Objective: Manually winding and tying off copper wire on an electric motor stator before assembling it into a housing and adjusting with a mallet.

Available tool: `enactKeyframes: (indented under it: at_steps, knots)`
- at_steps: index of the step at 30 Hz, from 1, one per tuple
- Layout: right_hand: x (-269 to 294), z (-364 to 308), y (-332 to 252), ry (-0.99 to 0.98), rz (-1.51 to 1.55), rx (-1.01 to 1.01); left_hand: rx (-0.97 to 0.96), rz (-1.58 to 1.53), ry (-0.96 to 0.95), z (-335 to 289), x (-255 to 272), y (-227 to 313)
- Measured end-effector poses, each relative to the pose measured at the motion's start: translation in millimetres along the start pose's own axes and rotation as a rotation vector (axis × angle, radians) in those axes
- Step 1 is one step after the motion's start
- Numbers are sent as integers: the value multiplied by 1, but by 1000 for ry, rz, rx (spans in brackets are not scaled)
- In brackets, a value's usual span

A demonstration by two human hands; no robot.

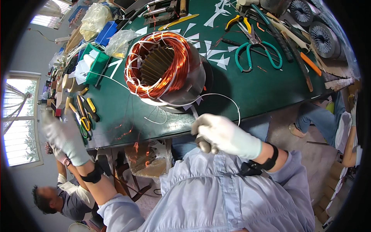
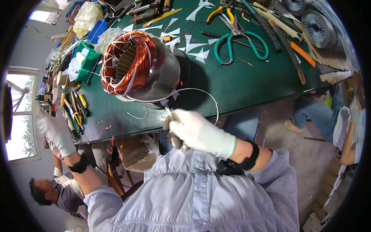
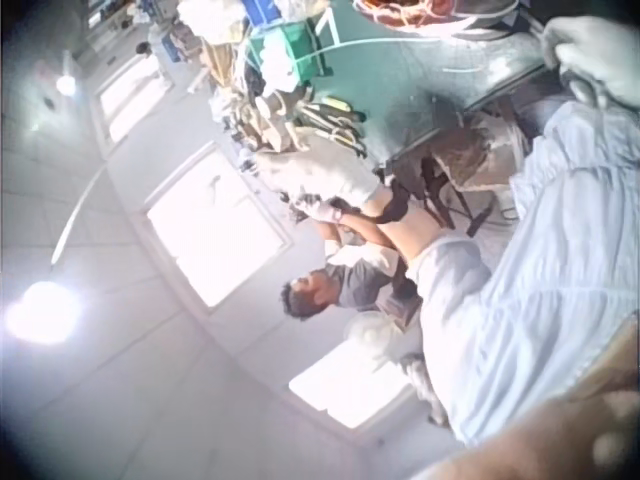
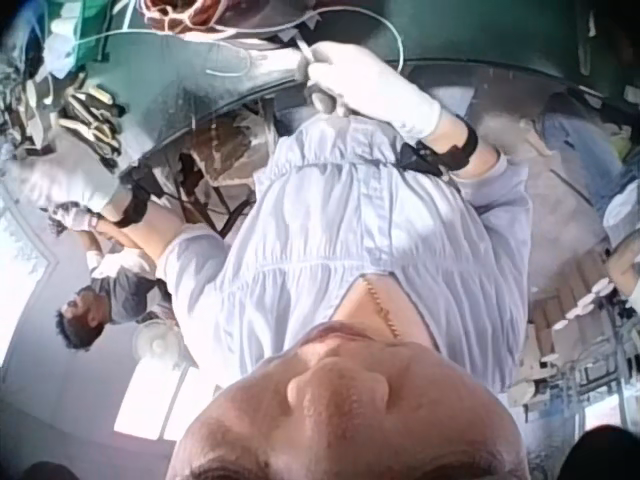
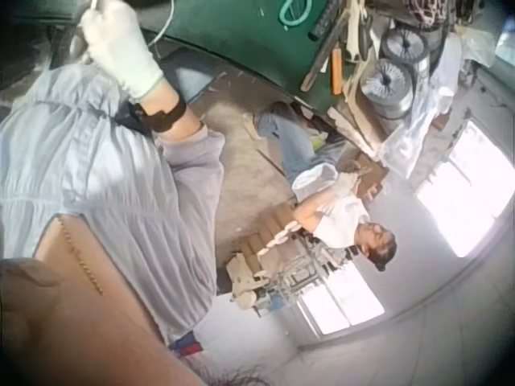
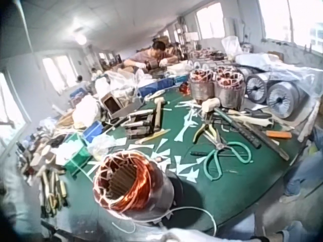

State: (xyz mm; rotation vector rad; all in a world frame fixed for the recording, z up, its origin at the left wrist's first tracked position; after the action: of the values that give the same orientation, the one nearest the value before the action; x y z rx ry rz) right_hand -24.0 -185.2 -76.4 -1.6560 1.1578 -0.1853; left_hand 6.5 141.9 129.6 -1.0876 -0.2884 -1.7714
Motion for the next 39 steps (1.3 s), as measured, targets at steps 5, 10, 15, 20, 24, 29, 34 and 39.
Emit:
enactKeyframes:
  at_steps: [5,10,15,20,24,29,34,39]
  knots:
    - [14,-22,-37,154,68,167,-848,-1233,139,-39,60,66]
    - [-9,-6,-51,-142,369,12,-1370,-1002,-119,-86,97,153]
    - [0,-5,-56,-152,192,-14,-1618,-718,-92,-92,95,185]
    - [-6,1,-63,-125,371,45,-1696,-684,-126,-98,94,187]
    - [-5,18,-52,63,134,141,-1719,-641,-106,-96,88,189]
    - [1,9,-81,521,-764,674,-1981,-621,-280,-109,75,197]
    - [1,-8,-54,-91,289,231,-1562,-988,630,-42,120,128]
    - [-24,-23,-97,90,-71,714,-1633,-1123,336,-114,127,112]
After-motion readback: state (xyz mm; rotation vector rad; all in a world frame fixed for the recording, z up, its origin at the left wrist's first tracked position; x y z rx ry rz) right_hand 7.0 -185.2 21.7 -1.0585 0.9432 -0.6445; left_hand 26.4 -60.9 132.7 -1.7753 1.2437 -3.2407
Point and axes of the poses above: each hand's wrist, its own z-axis towards the middle knuckle, its own x-axis out of the back of the hand, y = z × x, the point moved 7 cm from there along z, towards the middle knuckle, and after that the axes turned 3 degrees about z, right-handed, at the moved point
